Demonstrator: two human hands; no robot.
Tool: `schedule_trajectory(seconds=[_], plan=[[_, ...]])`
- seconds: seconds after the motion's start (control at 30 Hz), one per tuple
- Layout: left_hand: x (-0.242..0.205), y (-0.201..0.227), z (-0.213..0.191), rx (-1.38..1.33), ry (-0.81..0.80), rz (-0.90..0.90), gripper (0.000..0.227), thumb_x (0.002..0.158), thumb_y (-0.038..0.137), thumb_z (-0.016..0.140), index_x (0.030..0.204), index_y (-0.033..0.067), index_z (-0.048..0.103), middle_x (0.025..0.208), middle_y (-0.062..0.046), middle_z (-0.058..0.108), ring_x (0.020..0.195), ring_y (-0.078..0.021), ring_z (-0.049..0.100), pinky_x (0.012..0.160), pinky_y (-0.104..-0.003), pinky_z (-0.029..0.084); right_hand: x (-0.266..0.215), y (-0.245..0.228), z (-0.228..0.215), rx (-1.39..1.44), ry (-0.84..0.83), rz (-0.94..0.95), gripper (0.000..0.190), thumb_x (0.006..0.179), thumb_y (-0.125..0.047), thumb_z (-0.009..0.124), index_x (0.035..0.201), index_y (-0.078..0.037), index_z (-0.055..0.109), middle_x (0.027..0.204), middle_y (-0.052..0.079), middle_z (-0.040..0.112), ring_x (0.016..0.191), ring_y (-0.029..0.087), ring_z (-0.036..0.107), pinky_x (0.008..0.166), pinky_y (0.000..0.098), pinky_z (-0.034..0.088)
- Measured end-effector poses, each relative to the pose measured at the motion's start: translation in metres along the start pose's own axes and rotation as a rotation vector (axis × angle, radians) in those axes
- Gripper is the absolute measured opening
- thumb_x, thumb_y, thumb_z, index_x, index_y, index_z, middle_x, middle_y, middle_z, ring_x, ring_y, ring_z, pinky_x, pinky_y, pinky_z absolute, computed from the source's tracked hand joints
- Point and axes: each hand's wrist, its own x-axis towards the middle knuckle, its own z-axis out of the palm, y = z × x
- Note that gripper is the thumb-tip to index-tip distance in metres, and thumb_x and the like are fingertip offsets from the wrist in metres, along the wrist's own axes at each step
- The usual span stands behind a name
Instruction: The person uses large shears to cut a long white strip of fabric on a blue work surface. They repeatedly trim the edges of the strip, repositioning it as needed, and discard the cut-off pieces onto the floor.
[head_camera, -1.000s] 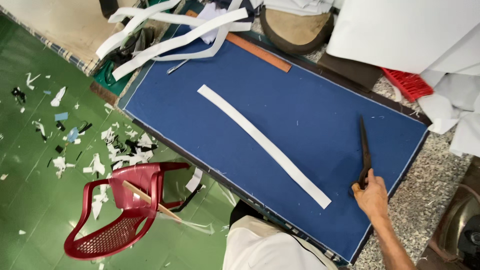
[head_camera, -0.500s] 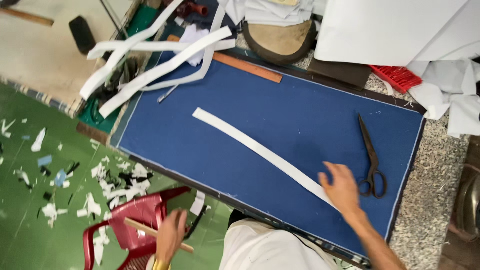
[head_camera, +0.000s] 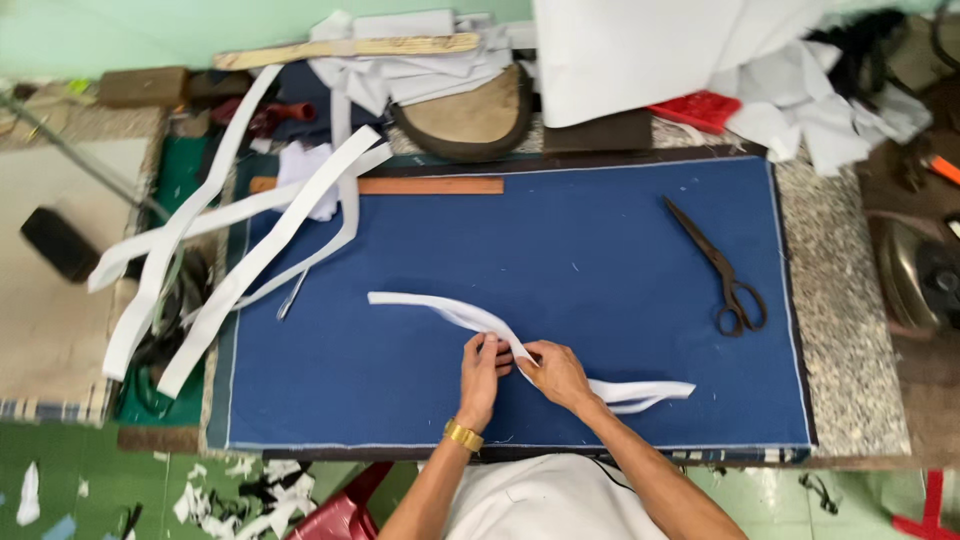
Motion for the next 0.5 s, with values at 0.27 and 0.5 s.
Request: schedule_trajectory(seconds=[0.27, 0.5], plan=[[-0.065, 0.050, 0.028, 0.181, -0.427, 0.230, 0.045, 0.093, 0.020, 0.065, 0.132, 0.0002, 0.054, 0.122, -0.013, 0.066, 0.113, -0.0208, 0.062, 0.099, -0.035, 0.050, -0.035, -0.046, -0.047, 1.054, 0.320, 0.059, 0.029, 0.095, -0.029, 0.066, 0.114, -0.007, 0.064, 0.093, 0.012, 0.078, 0.067, 0.013, 0.067, 0.056, 0.0259, 0.055], [-0.080, 0.058, 0.035, 0.467, -0.457, 0.177, 0.014, 0.094, 0.017, 0.056, 0.101, 0.0107, 0.067, 0.096, -0.002, 0.082, 0.089, -0.0100, 0.074, 0.083, -0.026, 0.055, -0.040, -0.016, -0.110, 1.134, 0.143, -0.170, 0.019, 0.095, -0.019, 0.067, 0.106, -0.006, 0.060, 0.072, 0.002, 0.061, 0.055, 0.006, 0.048, 0.046, 0.0209, 0.038]])
